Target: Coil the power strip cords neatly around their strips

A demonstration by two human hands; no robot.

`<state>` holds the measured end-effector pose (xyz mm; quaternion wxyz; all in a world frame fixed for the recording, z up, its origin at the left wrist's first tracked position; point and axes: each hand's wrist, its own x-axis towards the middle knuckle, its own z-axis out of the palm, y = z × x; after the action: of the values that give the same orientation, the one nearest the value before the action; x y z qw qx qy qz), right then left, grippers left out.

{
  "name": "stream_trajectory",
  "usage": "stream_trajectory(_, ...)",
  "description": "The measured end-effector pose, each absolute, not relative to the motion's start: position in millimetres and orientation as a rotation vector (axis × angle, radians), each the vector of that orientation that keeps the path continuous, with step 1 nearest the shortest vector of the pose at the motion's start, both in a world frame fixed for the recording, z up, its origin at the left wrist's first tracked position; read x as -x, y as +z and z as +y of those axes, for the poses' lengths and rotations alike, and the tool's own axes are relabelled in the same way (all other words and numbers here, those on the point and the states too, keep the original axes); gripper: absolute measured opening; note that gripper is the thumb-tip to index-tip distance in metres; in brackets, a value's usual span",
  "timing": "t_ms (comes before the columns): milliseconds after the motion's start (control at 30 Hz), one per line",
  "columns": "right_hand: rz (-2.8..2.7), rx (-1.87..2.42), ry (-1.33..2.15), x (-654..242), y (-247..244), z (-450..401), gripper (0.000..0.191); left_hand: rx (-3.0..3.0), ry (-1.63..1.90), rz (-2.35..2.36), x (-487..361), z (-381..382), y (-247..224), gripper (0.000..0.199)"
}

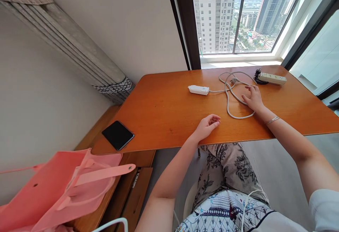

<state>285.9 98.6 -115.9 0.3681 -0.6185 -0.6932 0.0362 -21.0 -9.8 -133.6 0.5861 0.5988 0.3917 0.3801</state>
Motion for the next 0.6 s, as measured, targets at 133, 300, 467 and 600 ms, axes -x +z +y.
stream_trajectory(133, -1.57, 1.708, -0.025, -290, -98, 122, 0.082, -1.378, 0.896, 0.907, 21, -9, -133, 0.039)
stream_trajectory(300, -1.502, 1.987, 0.182, -304, -82, 144, 0.04, -1.3, 0.909, 0.886, 21, -8, -132, 0.04)
stream_trajectory(467, -1.481, 1.644, 0.05, -290, -72, 127, 0.031, -1.302, 0.897, 0.877, 21, -7, -132, 0.039)
stream_trajectory(600, -1.386, 1.273, 0.085, -269, -47, 100, 0.038, -1.318, 0.902, 0.869, 21, -7, -134, 0.04)
